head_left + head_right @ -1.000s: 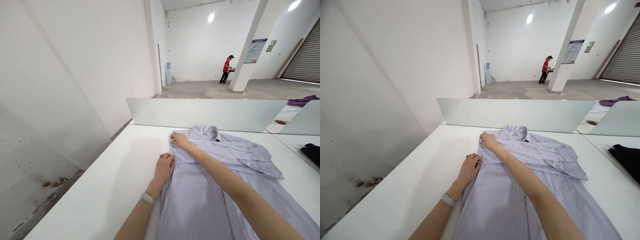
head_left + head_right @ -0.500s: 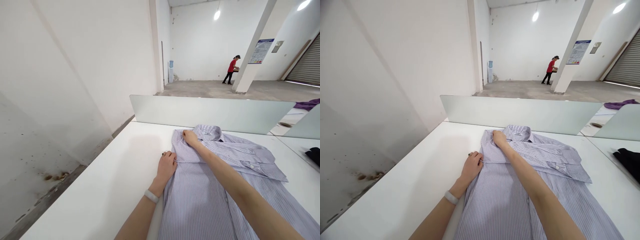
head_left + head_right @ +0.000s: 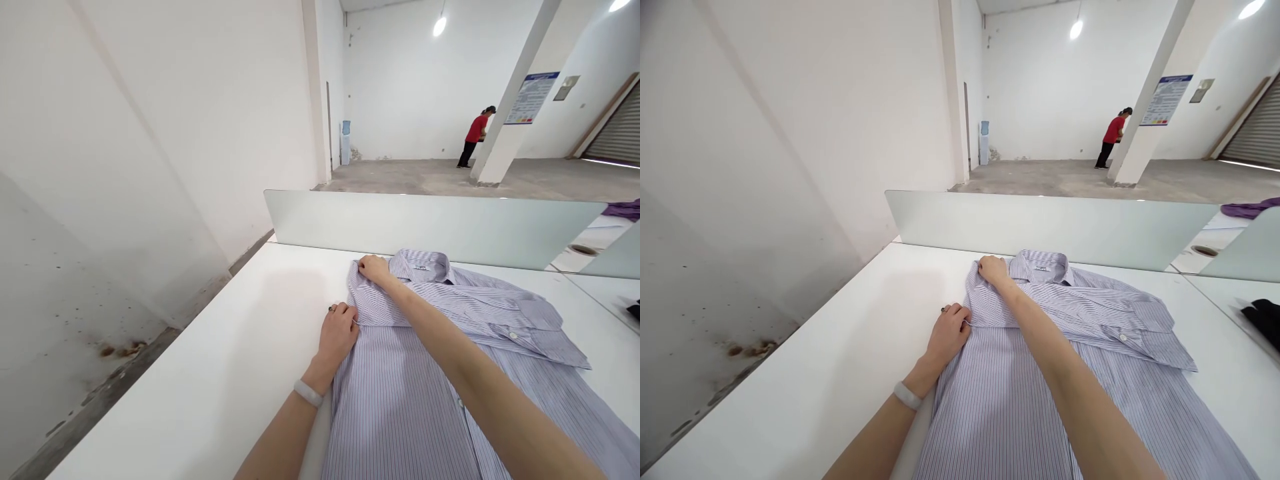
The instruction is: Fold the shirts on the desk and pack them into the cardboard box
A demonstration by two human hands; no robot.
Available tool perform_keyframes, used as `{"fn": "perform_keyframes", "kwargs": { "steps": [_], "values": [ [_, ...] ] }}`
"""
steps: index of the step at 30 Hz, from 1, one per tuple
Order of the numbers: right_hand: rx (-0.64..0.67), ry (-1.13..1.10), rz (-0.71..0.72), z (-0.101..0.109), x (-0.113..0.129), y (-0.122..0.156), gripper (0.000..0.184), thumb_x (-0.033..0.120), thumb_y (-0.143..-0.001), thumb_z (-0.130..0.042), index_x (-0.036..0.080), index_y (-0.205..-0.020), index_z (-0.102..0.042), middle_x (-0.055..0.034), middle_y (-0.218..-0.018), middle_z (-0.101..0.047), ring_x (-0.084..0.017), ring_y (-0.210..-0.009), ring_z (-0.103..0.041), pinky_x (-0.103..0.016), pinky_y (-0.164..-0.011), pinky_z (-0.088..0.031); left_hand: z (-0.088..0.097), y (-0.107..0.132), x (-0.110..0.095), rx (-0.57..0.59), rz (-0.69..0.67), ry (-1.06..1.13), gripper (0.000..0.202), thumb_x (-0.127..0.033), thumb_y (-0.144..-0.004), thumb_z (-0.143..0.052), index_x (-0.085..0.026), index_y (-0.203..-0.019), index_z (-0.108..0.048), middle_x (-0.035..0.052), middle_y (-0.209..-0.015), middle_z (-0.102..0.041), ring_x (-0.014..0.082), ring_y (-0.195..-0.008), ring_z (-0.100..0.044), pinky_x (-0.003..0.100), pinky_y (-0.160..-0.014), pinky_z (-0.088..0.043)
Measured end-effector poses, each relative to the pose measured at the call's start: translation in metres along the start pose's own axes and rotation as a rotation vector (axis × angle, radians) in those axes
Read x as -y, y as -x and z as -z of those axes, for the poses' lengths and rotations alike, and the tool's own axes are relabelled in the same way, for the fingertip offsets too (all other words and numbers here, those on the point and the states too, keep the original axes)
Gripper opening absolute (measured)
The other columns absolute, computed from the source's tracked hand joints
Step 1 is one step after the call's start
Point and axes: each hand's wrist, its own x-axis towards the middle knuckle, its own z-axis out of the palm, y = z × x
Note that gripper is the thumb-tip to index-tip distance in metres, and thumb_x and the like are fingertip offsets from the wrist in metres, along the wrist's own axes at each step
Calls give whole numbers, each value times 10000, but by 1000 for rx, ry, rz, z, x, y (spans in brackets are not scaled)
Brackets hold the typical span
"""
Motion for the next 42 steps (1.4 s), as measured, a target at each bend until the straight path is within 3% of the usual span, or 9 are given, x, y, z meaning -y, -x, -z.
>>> {"fn": "perform_keyframes", "kwargs": {
  "steps": [4,10,18,24,28,33,37,42],
  "values": [
    [-49,-12,-67,-1,-9,0,308,217,-930,-403,162,-998,-698,-135,-1061,-693,-223,-1035,-607,-328,-921,-371,1,1,-2,7,4,-18,156,-63,-796,-464,-197,-801,-545,39,-879,-565,211,-869,-493,322,-789,-428],
    [-20,-125,-156,-8,-27,-2,338,223,-934,-382,136,-1004,-701,-163,-1066,-683,-232,-980,-625,-290,-812,-414,1,1,-3,-13,29,-7,169,-54,-796,-459,-194,-810,-552,42,-894,-569,209,-872,-498,327,-804,-433],
    [187,-390,37,19,-64,6,528,480,-943,-293,141,-781,-664,-84,-827,-681,-151,-720,-586,-236,-677,-421,1,0,-3,-23,60,28,169,-50,-786,-468,-189,-834,-551,48,-926,-566,209,-899,-500,337,-828,-440],
    [311,-425,159,30,-85,25,314,425,-782,-531,175,-591,-519,26,-584,-504,-100,-559,-431,-223,-561,-351,0,0,-2,-20,52,19,165,-52,-793,-463,-194,-829,-538,45,-921,-560,208,-895,-501,346,-838,-440],
    [249,-393,147,28,-81,26,262,337,-741,-557,176,-550,-478,36,-543,-464,-98,-562,-430,-221,-566,-335,0,0,-2,-27,52,31,167,-45,-782,-466,-196,-820,-526,37,-903,-555,201,-900,-507,343,-844,-439],
    [85,-349,35,32,-88,37,225,333,-803,-500,167,-695,-607,-25,-730,-646,-129,-676,-552,-233,-638,-391,1,0,-3,-29,56,49,169,-42,-767,-465,-198,-812,-514,35,-889,-555,200,-894,-504,343,-844,-436],
    [23,-288,-30,49,-125,66,190,329,-788,-533,192,-783,-665,-17,-813,-687,-148,-755,-602,-238,-696,-424,0,0,-2,-32,54,39,167,-44,-765,-464,-197,-809,-516,40,-900,-560,203,-890,-500,339,-835,-439],
    [19,-166,-172,74,-201,114,131,283,-738,-588,207,-740,-694,-33,-800,-709,-194,-781,-638,-274,-713,-455,0,-1,-2,-36,42,20,166,-49,-779,-463,-195,-816,-532,42,-892,-564,206,-895,-513,338,-836,-439]
  ]
}}
